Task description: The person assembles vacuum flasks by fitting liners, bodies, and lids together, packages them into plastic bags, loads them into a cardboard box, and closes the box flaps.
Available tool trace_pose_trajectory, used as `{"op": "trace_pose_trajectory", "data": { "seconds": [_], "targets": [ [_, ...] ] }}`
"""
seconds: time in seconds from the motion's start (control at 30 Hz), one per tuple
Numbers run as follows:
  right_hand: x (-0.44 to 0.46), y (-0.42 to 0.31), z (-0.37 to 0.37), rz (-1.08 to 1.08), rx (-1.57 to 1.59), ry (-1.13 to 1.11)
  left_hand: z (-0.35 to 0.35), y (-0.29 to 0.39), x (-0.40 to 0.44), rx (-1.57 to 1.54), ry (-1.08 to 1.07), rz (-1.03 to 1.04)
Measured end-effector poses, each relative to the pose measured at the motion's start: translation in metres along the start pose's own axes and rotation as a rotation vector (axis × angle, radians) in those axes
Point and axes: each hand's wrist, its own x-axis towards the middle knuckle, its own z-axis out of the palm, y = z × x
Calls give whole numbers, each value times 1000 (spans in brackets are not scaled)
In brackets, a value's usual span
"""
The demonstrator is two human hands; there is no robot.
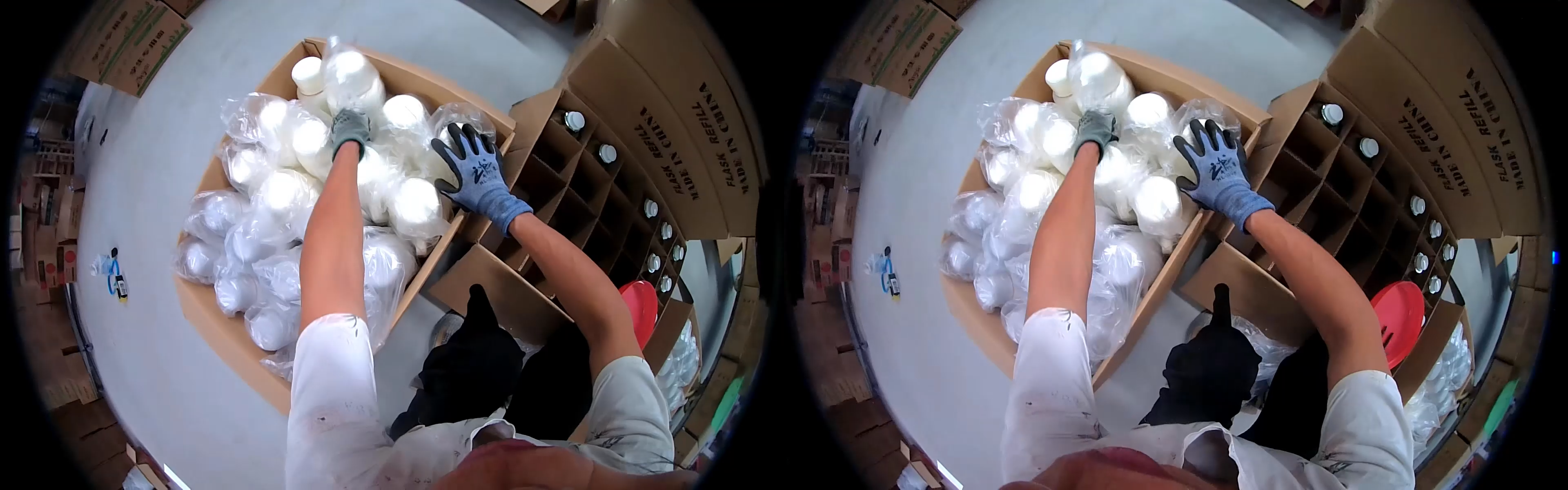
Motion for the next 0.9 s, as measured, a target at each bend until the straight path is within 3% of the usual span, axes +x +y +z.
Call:
{"op": "trace_pose_trajectory", "data": {
  "seconds": [0.07,0.1,0.2,0.27,0.33,0.4,0.47,0.53,0.57,0.67,0.73,0.8,0.87,0.9],
  "targets": [
    [0,0,3,-3,-26,10,7,-12,18,-269,-224,-115],
    [0,-1,2,-5,-25,20,38,-20,30,-269,-214,-61],
    [1,1,3,-15,-6,46,26,-7,19,-294,-543,-102],
    [0,3,3,-17,8,48,19,-25,26,-188,-595,80],
    [0,2,4,-17,25,44,-117,7,-31,-28,-672,148],
    [2,4,9,-16,25,41,-173,-3,-40,-351,-556,-84],
    [3,4,9,-28,21,48,-150,-54,24,-310,56,-59],
    [4,3,9,-32,2,50,-161,-62,32,-347,569,-61],
    [4,3,7,-36,14,53,-149,-71,49,-304,488,-101],
    [6,2,5,-39,38,40,-65,-95,102,-21,288,73],
    [8,0,3,-38,15,61,-36,-72,112,-925,344,-157],
    [10,-2,-2,-40,21,56,-32,-45,130,-503,148,-149],
    [11,0,0,-10,55,48,-82,-26,111,-276,-199,-192],
    [12,0,1,-15,58,56,-82,-26,113,-252,-228,-198]
  ]
}}
